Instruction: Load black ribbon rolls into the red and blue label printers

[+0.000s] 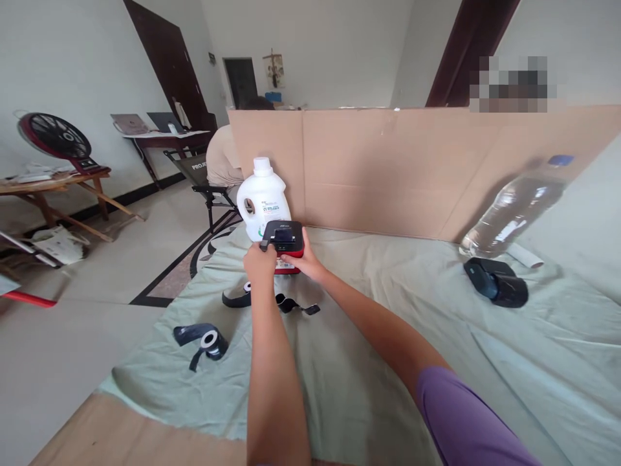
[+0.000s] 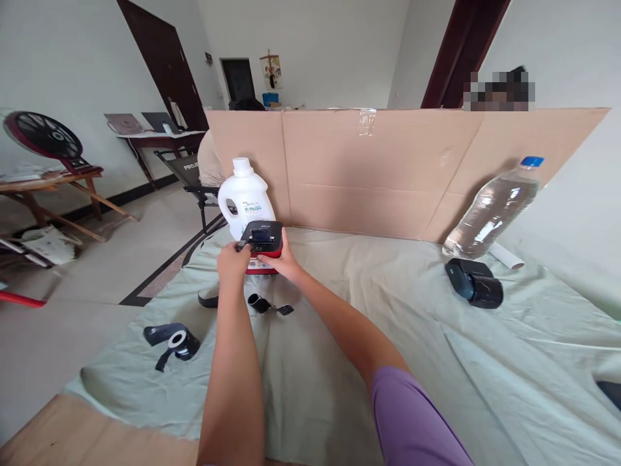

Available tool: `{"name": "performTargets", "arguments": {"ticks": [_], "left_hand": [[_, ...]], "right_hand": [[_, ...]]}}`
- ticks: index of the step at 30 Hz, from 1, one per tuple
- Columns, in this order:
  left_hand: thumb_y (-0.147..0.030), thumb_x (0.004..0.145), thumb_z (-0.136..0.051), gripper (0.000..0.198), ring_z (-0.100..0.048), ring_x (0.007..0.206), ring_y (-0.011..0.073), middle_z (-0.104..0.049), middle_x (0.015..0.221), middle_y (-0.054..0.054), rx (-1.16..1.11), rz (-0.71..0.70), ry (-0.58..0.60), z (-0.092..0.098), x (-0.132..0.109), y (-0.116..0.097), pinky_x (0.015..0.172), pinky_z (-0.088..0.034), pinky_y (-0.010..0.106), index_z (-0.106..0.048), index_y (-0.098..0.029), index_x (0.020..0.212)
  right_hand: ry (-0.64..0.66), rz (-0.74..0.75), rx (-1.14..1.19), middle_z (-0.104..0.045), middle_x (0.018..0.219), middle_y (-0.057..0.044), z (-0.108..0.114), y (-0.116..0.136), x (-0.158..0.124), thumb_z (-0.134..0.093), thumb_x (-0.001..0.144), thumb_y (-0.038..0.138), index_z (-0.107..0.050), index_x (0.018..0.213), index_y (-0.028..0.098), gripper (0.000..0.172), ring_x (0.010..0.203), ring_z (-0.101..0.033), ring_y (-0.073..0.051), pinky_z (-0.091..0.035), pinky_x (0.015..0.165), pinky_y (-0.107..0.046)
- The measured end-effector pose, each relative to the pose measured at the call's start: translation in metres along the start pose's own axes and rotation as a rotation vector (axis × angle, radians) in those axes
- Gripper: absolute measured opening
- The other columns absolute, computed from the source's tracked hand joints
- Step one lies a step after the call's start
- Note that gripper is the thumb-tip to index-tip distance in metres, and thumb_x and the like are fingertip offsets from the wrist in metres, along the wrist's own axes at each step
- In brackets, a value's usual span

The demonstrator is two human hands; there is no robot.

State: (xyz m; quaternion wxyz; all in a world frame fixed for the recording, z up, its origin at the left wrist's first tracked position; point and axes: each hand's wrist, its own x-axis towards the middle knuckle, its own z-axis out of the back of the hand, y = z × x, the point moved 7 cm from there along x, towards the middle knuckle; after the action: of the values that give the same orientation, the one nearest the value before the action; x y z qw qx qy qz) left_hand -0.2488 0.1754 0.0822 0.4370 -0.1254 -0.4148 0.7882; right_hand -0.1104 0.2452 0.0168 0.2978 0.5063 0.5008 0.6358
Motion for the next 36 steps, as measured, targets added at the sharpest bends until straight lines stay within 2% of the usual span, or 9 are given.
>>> {"name": "performTargets", "arguments": {"ticks": [3, 6, 10, 13, 15, 17, 21, 27, 36], "left_hand": [[-0.030, 0.087, -0.058, 0.025, -0.066, 0.108, 0.0348, -0.075, 0.099, 0.012, -0.115, -0.141, -0.003, -0.005, -0.015, -0.040, 0.096, -0.047, 0.046, -0.074, -0.017, 0.101], [-0.036, 0.091, -0.054, 0.029, -0.065, 0.113, 0.0288, -0.077, 0.101, 0.006, -0.502, -0.229, 0.069, -0.023, -0.044, -0.082, 0.100, -0.048, 0.040, -0.076, -0.018, 0.098], [-0.044, 0.094, -0.054, 0.039, -0.057, 0.130, 0.0252, -0.070, 0.125, 0.004, -1.002, -0.358, 0.308, -0.054, -0.116, -0.125, 0.112, -0.043, 0.037, -0.073, -0.018, 0.116], [-0.047, 0.091, -0.061, 0.050, -0.046, 0.141, 0.0255, -0.056, 0.145, 0.003, -1.083, -0.422, 0.501, -0.073, -0.179, -0.124, 0.121, -0.033, 0.040, -0.064, -0.021, 0.133], [-0.049, 0.089, -0.063, 0.056, -0.044, 0.142, 0.0268, -0.052, 0.148, 0.005, -1.084, -0.405, 0.593, -0.083, -0.213, -0.106, 0.122, -0.031, 0.043, -0.060, -0.021, 0.137], [-0.051, 0.089, -0.063, 0.057, -0.044, 0.142, 0.0268, -0.052, 0.148, 0.006, -1.082, -0.357, 0.614, -0.090, -0.236, -0.083, 0.123, -0.030, 0.045, -0.060, -0.020, 0.137], [-0.050, 0.088, -0.065, 0.054, -0.044, 0.142, 0.0247, -0.053, 0.147, 0.006, -1.049, -0.289, 0.640, -0.100, -0.256, -0.053, 0.123, -0.031, 0.043, -0.062, -0.023, 0.134], [-0.047, 0.089, -0.065, 0.053, -0.043, 0.143, 0.0254, -0.051, 0.149, 0.006, -1.036, -0.246, 0.648, -0.109, -0.263, -0.042, 0.123, -0.031, 0.043, -0.061, -0.022, 0.136], [-0.045, 0.086, -0.069, 0.052, -0.043, 0.143, 0.0259, -0.055, 0.146, 0.006, -1.101, -0.143, 0.610, -0.114, -0.263, -0.031, 0.122, -0.031, 0.043, -0.064, -0.021, 0.132]], "right_hand": [[-0.089, 0.063, 0.068, -0.036, 0.159, -0.009, 0.041, 0.030, -0.007, -0.085, 0.061, 0.056, 0.010, 0.159, 0.025, 0.140, 0.142, -0.043, -0.024, -0.033, 0.120, -0.044], [-0.192, 0.138, 0.037, -0.031, 0.162, -0.008, 0.095, 0.073, -0.031, -0.083, 0.063, 0.058, 0.004, 0.160, 0.029, 0.134, 0.143, -0.041, -0.025, -0.036, 0.118, -0.045], [-0.331, 0.240, -0.038, -0.032, 0.161, -0.009, 0.162, 0.128, -0.101, -0.083, 0.068, 0.052, -0.004, 0.160, 0.030, 0.123, 0.143, -0.041, -0.029, -0.036, 0.117, -0.050], [-0.420, 0.199, -0.184, -0.032, 0.161, -0.009, 0.196, 0.144, -0.166, -0.085, 0.067, 0.047, -0.009, 0.160, 0.031, 0.121, 0.144, -0.039, -0.031, -0.033, 0.118, -0.054], [-0.429, 0.162, -0.255, -0.036, 0.159, -0.012, 0.203, 0.142, -0.205, -0.085, 0.067, 0.047, -0.011, 0.160, 0.030, 0.120, 0.142, -0.041, -0.032, -0.033, 0.117, -0.056], [-0.430, 0.128, -0.287, -0.037, 0.158, -0.014, 0.202, 0.135, -0.235, -0.084, 0.068, 0.048, -0.014, 0.159, 0.028, 0.117, 0.141, -0.042, -0.033, -0.034, 0.117, -0.057], [-0.449, 0.087, -0.322, -0.034, 0.159, -0.014, 0.194, 0.114, -0.268, -0.080, 0.071, 0.052, -0.016, 0.159, 0.027, 0.112, 0.144, -0.039, -0.033, -0.032, 0.118, -0.057], [-0.423, 0.069, -0.280, -0.034, 0.159, -0.013, 0.194, 0.098, -0.276, -0.079, 0.072, 0.053, -0.010, 0.160, 0.027, 0.115, 0.144, -0.040, -0.032, -0.033, 0.118, -0.055], [-0.371, 0.061, -0.259, -0.026, 0.164, -0.010, 0.192, 0.098, -0.271, -0.081, 0.070, 0.052, -0.007, 0.161, 0.027, 0.119, 0.149, -0.031, -0.031, -0.027, 0.122, -0.052]]}}
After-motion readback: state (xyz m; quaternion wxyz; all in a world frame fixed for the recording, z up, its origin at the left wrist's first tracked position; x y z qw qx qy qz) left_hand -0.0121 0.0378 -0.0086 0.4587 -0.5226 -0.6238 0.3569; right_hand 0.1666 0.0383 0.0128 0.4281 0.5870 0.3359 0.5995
